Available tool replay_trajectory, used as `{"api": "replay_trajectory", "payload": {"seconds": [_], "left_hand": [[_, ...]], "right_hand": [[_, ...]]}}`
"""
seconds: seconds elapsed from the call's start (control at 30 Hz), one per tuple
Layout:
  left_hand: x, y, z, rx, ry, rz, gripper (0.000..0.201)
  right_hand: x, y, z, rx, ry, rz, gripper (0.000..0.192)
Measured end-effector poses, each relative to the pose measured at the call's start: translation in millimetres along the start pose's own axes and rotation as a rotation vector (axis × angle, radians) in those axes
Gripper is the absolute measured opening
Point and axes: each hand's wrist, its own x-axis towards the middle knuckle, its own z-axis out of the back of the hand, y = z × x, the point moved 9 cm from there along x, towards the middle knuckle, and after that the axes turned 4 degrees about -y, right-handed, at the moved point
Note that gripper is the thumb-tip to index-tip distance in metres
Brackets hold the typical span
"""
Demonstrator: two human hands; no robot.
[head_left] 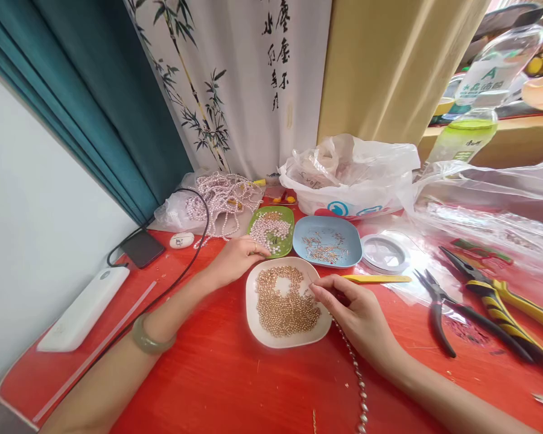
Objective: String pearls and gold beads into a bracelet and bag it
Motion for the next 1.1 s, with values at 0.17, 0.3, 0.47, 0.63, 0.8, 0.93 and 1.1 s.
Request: {"api": "replay_trajectory", "payload": {"seconds": [0.17, 0.3, 0.47, 0.63, 0.8, 0.93, 1.1], "left_hand": [[-1, 20, 8.2, -0.245, -0.174, 0.212, 0.012], [0, 27, 7.6, -0.334, -0.222, 0.271, 0.018], [-3, 18, -0.2, -0.514, -0.212, 0.328, 0.015], [-19, -9, -41.6, -1.086, 0.015, 0.526, 0.015], [-27, -21, -58.2, -1.212, 0.076, 0.567, 0.011], [-26, -21, -59.9, -1.208, 0.065, 0.555, 0.011], [-27, -23, -60.3, -1.217, 0.068, 0.555, 0.013]], "right_hand": [[1, 0, 0, 0.016, 0.006, -0.008, 0.021], [0, 1, 0, 0.034, 0.008, -0.016, 0.02], [-1, 0, 1, 0.042, 0.004, -0.016, 0.02], [-2, 3, 0, 0.035, 0.021, -0.007, 0.02], [-3, 10, -2, -0.012, 0.033, 0.028, 0.019], [-5, 18, -7, -0.039, 0.058, 0.091, 0.018], [-5, 19, -8, -0.04, 0.062, 0.098, 0.017]]}}
